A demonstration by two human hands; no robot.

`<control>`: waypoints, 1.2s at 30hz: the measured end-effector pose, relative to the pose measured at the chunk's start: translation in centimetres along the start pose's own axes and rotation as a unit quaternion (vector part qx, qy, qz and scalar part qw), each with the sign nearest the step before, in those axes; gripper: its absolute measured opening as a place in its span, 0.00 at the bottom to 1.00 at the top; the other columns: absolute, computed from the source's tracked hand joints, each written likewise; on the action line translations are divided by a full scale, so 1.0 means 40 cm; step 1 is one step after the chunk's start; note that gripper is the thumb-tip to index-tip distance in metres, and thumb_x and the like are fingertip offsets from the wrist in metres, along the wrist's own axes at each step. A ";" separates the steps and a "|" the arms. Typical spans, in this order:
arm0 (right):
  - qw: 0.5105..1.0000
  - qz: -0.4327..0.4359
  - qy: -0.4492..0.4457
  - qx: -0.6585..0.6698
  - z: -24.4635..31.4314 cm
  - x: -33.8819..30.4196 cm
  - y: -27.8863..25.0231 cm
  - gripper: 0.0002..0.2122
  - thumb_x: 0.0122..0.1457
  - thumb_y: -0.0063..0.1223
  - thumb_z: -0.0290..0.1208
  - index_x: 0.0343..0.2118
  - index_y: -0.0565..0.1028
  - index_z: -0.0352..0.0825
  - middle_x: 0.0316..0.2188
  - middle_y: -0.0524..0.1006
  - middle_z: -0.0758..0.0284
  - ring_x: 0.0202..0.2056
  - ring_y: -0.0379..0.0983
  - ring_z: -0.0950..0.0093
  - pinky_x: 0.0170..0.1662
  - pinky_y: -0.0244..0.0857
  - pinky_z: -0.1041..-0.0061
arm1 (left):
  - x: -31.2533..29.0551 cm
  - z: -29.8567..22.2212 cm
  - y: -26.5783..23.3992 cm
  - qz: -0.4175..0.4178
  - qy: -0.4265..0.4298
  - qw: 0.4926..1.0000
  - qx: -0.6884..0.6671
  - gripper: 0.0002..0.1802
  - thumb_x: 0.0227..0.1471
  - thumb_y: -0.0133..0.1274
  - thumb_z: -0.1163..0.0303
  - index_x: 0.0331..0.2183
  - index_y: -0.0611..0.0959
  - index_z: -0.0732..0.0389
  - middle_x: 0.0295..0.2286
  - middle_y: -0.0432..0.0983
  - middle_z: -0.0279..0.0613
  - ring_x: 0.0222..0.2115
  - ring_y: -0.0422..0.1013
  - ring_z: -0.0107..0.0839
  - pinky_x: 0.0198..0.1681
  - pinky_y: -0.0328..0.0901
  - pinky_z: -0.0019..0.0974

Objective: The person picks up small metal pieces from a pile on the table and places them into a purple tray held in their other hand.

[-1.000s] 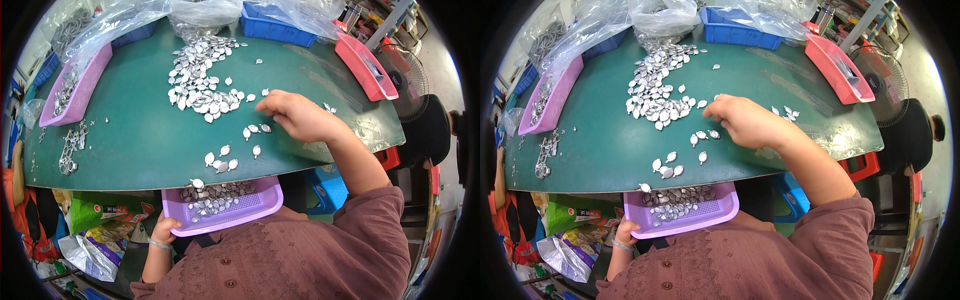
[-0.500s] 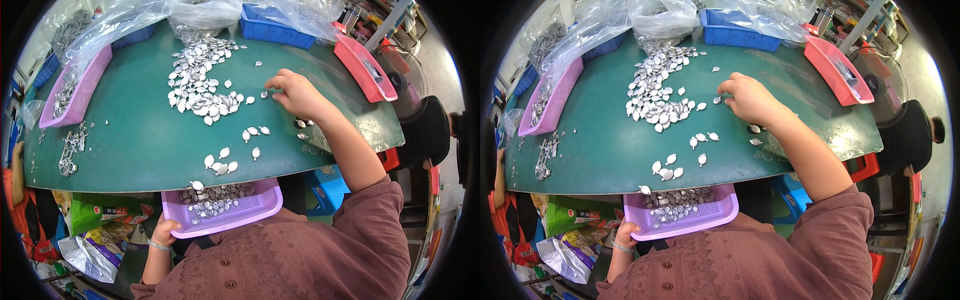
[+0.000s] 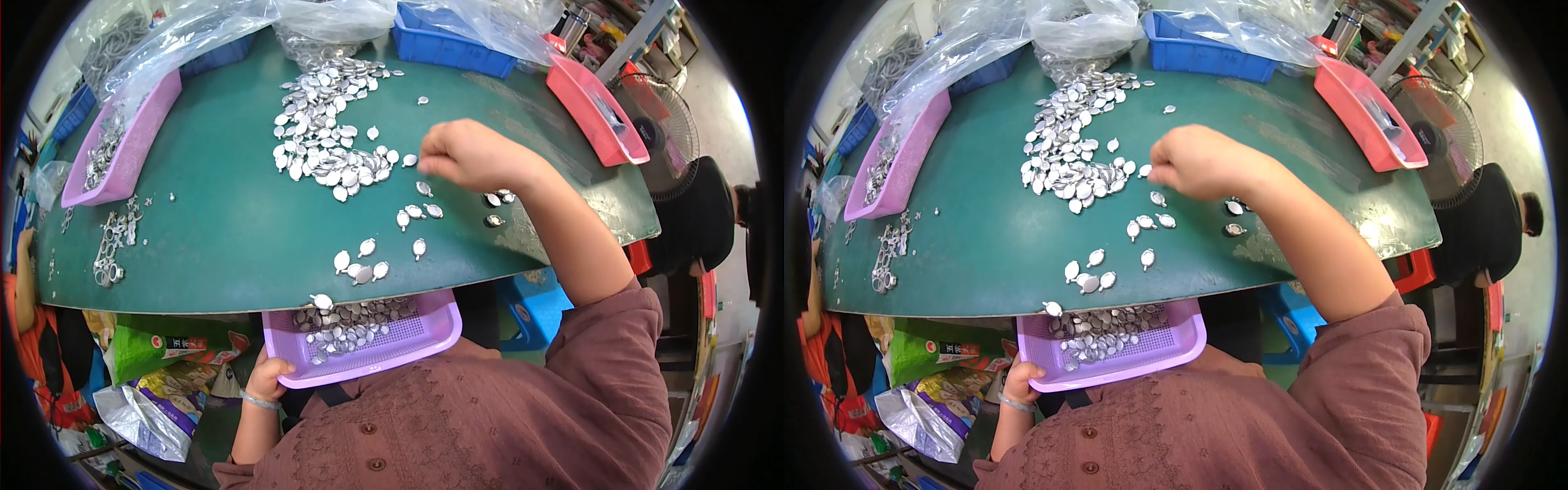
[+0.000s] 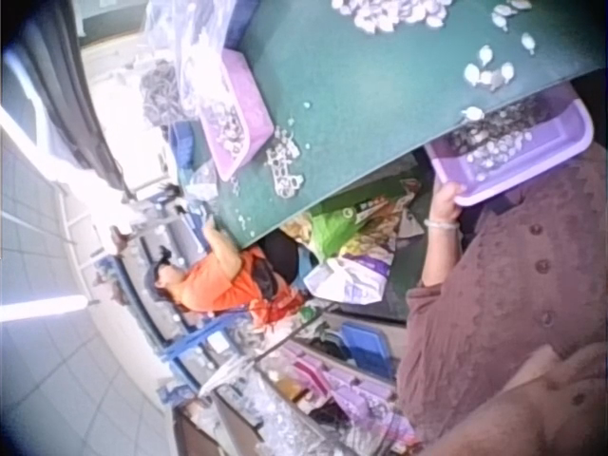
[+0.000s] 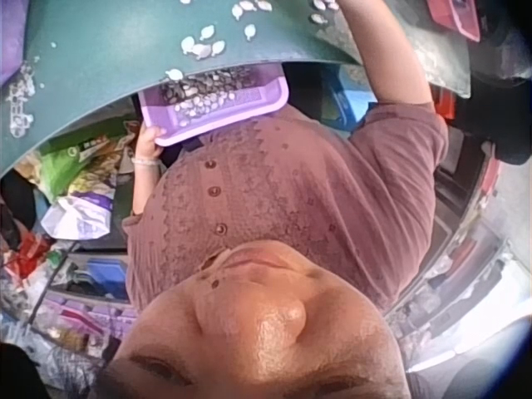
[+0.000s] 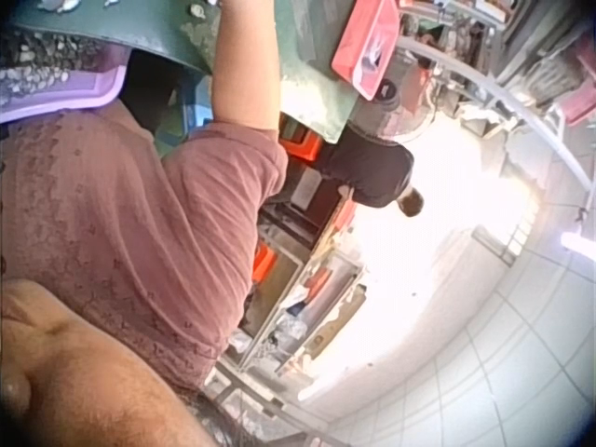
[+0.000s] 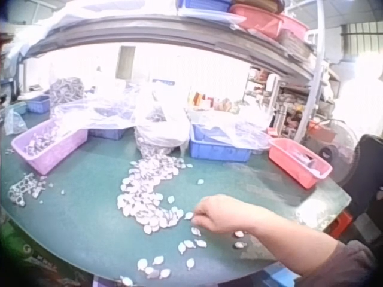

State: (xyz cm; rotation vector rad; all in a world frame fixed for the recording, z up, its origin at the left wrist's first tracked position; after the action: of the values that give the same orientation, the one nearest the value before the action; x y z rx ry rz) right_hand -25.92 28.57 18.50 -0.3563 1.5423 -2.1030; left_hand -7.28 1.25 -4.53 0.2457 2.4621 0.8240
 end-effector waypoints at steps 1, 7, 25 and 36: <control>1.000 -0.001 0.002 0.000 -0.004 0.005 -0.002 0.06 0.49 0.53 0.28 0.28 0.74 0.31 0.24 0.71 0.62 0.28 0.69 0.65 0.33 0.63 0.70 | 0.000 0.000 0.000 -0.001 0.001 1.000 0.003 0.38 0.24 0.50 0.76 0.46 0.67 0.71 0.39 0.70 0.51 0.39 0.69 0.44 0.46 0.63 0.40; 0.999 -0.020 -0.028 -0.009 0.009 0.028 0.009 0.06 0.49 0.53 0.26 0.31 0.73 0.33 0.25 0.70 0.63 0.29 0.69 0.67 0.33 0.63 0.71 | -0.001 -0.001 0.002 -0.001 0.004 1.000 0.000 0.37 0.23 0.50 0.76 0.45 0.67 0.72 0.38 0.71 0.52 0.39 0.69 0.44 0.45 0.63 0.40; 0.999 -0.008 0.016 0.046 -0.016 0.022 0.015 0.04 0.49 0.52 0.24 0.28 0.72 0.31 0.24 0.74 0.63 0.27 0.70 0.70 0.32 0.64 0.73 | -0.002 0.000 0.004 0.005 -0.006 1.000 0.011 0.39 0.23 0.49 0.75 0.47 0.66 0.71 0.40 0.69 0.50 0.41 0.68 0.41 0.47 0.61 0.38; 0.998 -0.040 -0.046 0.001 0.021 0.058 0.012 0.07 0.46 0.55 0.24 0.30 0.74 0.35 0.26 0.70 0.65 0.28 0.68 0.68 0.32 0.63 0.71 | -0.001 0.000 0.004 0.016 -0.001 1.000 0.008 0.39 0.24 0.48 0.76 0.47 0.65 0.71 0.40 0.69 0.50 0.41 0.67 0.41 0.47 0.61 0.38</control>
State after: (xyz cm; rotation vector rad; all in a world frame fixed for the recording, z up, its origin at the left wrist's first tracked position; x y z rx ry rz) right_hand -27.35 26.53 18.14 -0.5144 1.4950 -2.1186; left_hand -7.25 1.36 -4.45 0.2922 2.4709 0.8168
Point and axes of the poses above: each hand's wrist, its own x-axis towards the middle knuckle, its own y-axis out of the palm, z = x × y, the point moved 8 cm from there along x, towards the middle knuckle
